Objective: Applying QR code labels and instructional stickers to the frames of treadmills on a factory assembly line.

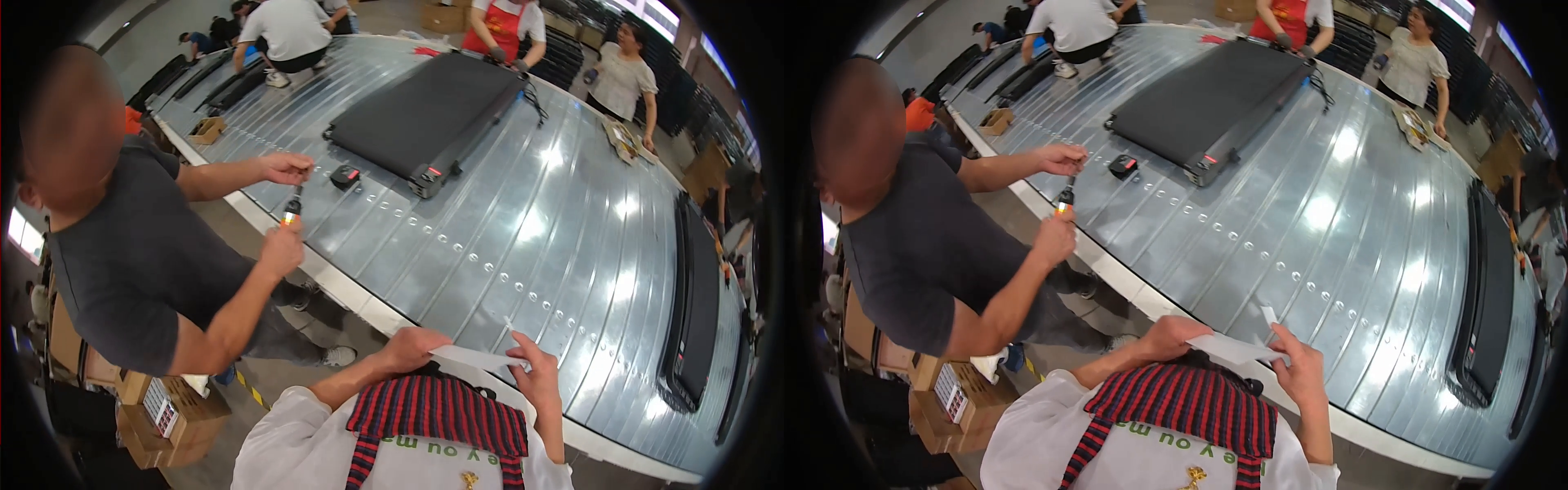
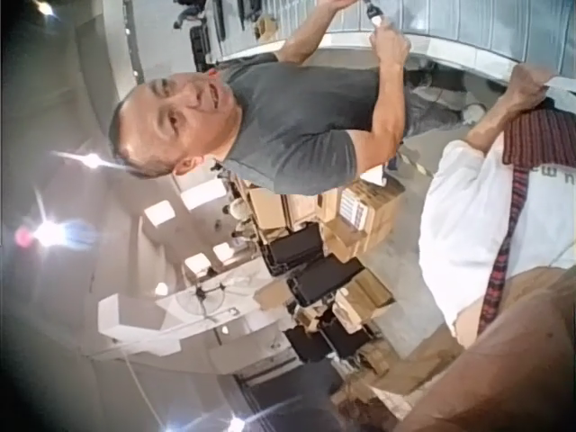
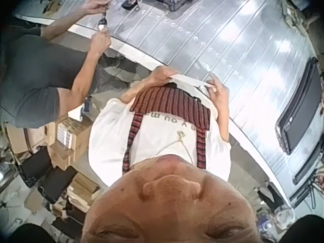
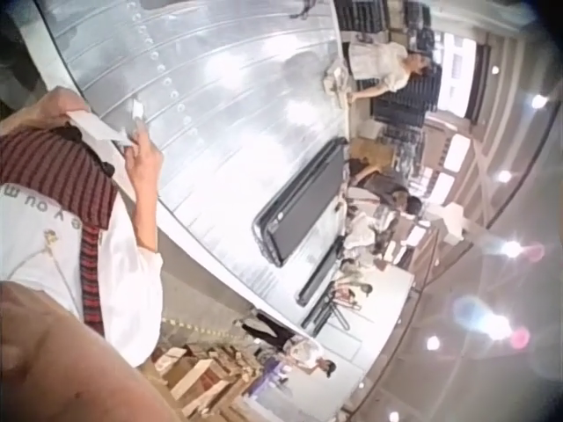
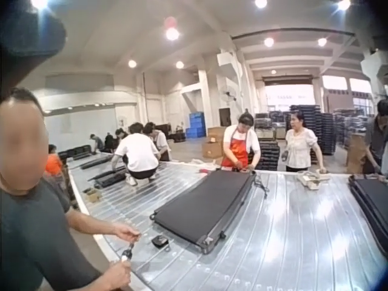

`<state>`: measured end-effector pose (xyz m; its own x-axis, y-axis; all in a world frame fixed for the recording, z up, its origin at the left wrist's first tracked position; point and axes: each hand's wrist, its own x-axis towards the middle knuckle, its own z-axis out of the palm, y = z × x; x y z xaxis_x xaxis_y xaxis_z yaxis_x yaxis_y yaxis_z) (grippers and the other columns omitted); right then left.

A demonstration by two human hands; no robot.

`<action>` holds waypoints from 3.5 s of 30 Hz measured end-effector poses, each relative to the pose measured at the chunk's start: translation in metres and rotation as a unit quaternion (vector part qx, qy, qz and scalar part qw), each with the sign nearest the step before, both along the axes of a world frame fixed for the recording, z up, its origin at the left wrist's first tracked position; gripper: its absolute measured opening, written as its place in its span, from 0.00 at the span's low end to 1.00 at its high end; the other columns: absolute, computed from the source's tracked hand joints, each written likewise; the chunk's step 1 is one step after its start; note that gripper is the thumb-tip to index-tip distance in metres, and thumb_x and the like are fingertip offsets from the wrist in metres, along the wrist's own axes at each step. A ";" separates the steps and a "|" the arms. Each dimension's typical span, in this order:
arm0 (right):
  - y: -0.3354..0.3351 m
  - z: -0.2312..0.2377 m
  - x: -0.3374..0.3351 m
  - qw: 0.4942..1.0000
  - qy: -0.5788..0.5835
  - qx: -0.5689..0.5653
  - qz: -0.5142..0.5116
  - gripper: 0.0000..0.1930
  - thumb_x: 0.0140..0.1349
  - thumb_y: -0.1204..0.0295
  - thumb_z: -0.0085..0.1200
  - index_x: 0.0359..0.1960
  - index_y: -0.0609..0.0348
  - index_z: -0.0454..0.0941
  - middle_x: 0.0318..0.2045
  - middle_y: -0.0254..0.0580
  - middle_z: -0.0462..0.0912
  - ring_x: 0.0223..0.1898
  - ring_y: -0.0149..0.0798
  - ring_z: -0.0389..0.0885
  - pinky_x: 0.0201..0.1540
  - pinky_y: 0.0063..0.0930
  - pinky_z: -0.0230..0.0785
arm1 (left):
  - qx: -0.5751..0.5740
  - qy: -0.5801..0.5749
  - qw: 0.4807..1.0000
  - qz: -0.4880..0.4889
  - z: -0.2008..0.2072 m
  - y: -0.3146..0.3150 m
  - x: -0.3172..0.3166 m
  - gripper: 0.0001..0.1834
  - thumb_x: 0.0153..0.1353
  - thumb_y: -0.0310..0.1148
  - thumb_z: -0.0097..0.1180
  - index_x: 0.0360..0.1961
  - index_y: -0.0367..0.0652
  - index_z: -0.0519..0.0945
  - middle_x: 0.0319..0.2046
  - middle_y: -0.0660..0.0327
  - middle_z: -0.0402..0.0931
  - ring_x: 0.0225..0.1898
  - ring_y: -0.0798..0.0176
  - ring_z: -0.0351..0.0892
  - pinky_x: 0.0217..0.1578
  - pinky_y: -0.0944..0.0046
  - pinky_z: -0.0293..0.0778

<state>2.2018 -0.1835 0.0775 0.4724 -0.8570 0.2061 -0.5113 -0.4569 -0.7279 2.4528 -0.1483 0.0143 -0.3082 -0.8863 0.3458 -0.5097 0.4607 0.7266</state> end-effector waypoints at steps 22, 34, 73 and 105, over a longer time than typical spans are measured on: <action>0.016 -0.034 -0.140 0.996 0.086 0.027 0.001 0.27 0.40 0.86 0.48 0.47 0.55 0.67 0.25 0.46 0.79 0.26 0.44 0.78 0.33 0.29 0.69 | 0.001 -0.012 0.995 0.097 -0.009 0.103 -0.128 0.12 0.44 0.25 0.50 0.34 0.48 0.75 0.26 0.57 0.74 0.29 0.51 0.73 0.27 0.57 0.70; 0.030 -0.050 -0.155 0.996 -0.028 0.077 0.020 0.20 0.46 0.79 0.52 0.45 0.58 0.69 0.21 0.42 0.78 0.22 0.33 0.76 0.28 0.23 0.69 | 0.046 0.040 0.994 0.095 0.041 0.141 -0.145 0.12 0.45 0.25 0.54 0.34 0.43 0.77 0.31 0.58 0.76 0.33 0.56 0.76 0.34 0.64 0.71; 0.116 0.002 -0.153 0.987 0.035 -0.127 0.093 0.21 0.45 0.76 0.54 0.45 0.60 0.70 0.27 0.43 0.77 0.31 0.39 0.77 0.37 0.24 0.67 | 0.052 0.148 0.973 0.172 0.033 0.199 -0.172 0.15 0.48 0.29 0.48 0.39 0.41 0.75 0.35 0.56 0.76 0.35 0.56 0.76 0.37 0.65 0.70; 0.016 -0.002 -0.321 0.991 -0.008 -0.121 0.056 0.26 0.42 0.64 0.61 0.46 0.52 0.69 0.29 0.43 0.78 0.31 0.43 0.77 0.33 0.29 0.70 | 0.018 0.073 0.997 -0.016 0.050 0.058 -0.355 0.14 0.45 0.22 0.51 0.36 0.42 0.77 0.30 0.56 0.77 0.30 0.56 0.77 0.31 0.64 0.72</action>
<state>1.8805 -0.1675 0.0759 0.5575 -0.7231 0.4078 -0.4366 -0.6732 -0.5968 2.0982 -0.0900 0.0639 -0.2851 -0.8896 0.3568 -0.3829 0.4470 0.8084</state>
